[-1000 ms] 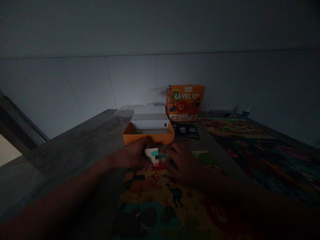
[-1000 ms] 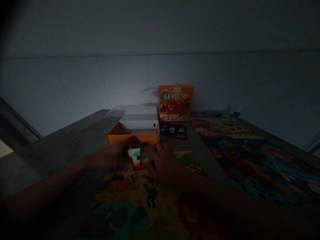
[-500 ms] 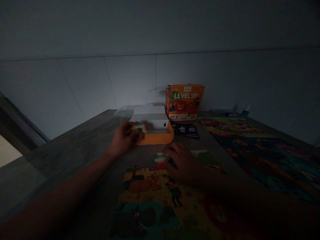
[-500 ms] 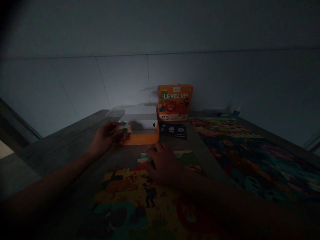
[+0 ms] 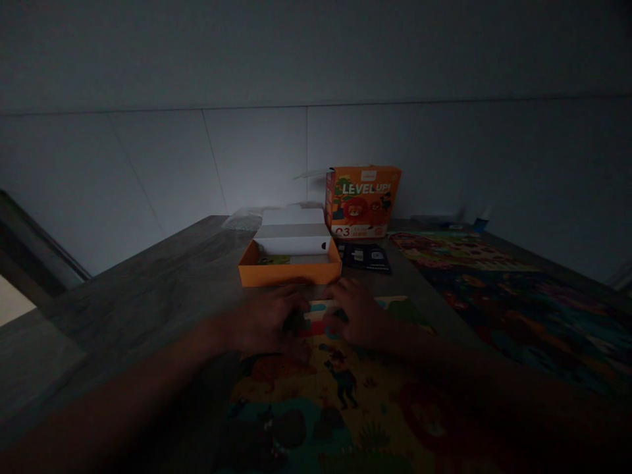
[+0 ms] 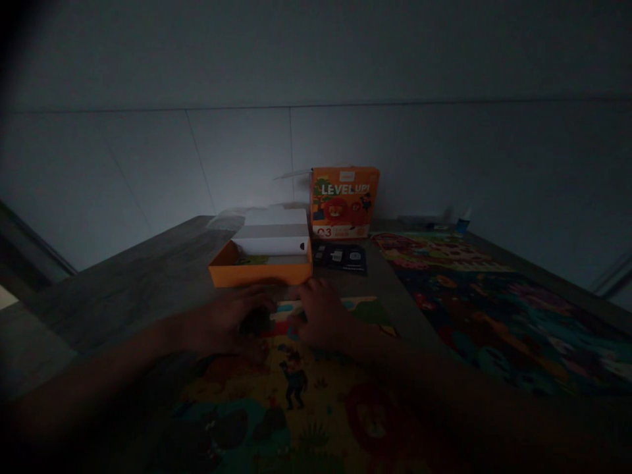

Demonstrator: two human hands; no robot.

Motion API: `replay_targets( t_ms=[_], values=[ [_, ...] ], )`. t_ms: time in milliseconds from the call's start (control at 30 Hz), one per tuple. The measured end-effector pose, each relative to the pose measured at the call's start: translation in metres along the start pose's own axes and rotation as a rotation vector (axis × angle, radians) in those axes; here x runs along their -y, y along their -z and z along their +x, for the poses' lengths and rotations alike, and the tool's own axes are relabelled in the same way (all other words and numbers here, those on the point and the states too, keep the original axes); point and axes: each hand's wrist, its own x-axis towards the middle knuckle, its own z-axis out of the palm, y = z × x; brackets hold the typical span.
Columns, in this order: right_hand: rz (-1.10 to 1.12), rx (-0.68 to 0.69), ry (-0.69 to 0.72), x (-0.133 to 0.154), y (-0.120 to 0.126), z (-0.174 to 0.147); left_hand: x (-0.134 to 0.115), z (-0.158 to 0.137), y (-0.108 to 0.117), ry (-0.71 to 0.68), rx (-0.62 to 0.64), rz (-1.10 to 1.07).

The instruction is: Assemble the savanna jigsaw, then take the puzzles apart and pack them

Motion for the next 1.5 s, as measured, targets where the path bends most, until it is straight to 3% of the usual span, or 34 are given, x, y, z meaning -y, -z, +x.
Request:
replay_targets(
  t_ms=[233,433,633,767,1067,1267,1400,1500],
  values=[
    [0.069,-0.013,-0.036,-0.004,0.001,0.005,0.001,0.000,0.001,-0.033,-0.028,-0.078],
    [-0.013,-0.086,-0.078,0.001,0.000,0.000,0.001,0.003,-0.008,-0.029,-0.071,-0.082],
    [0.086,-0.290,0.131,-0.004,0.004,-0.002,0.001,0.010,-0.018,-0.006,-0.138,-0.169],
    [0.090,-0.408,0.207,-0.002,0.007,-0.003,0.000,0.014,-0.023,-0.076,-0.183,-0.191],
    [0.120,-0.630,0.308,0.006,0.017,-0.008,-0.004,0.013,-0.021,-0.186,-0.156,-0.141],
    [0.159,-0.797,0.264,0.008,0.022,-0.009,-0.024,0.008,-0.017,-0.335,-0.063,-0.322],
    [0.208,-0.807,0.231,0.007,0.020,-0.007,-0.037,0.005,-0.016,-0.437,0.076,-0.274],
    [0.254,-0.746,0.235,0.005,0.017,-0.005,-0.038,0.006,-0.017,-0.365,0.057,-0.259]
  ],
)
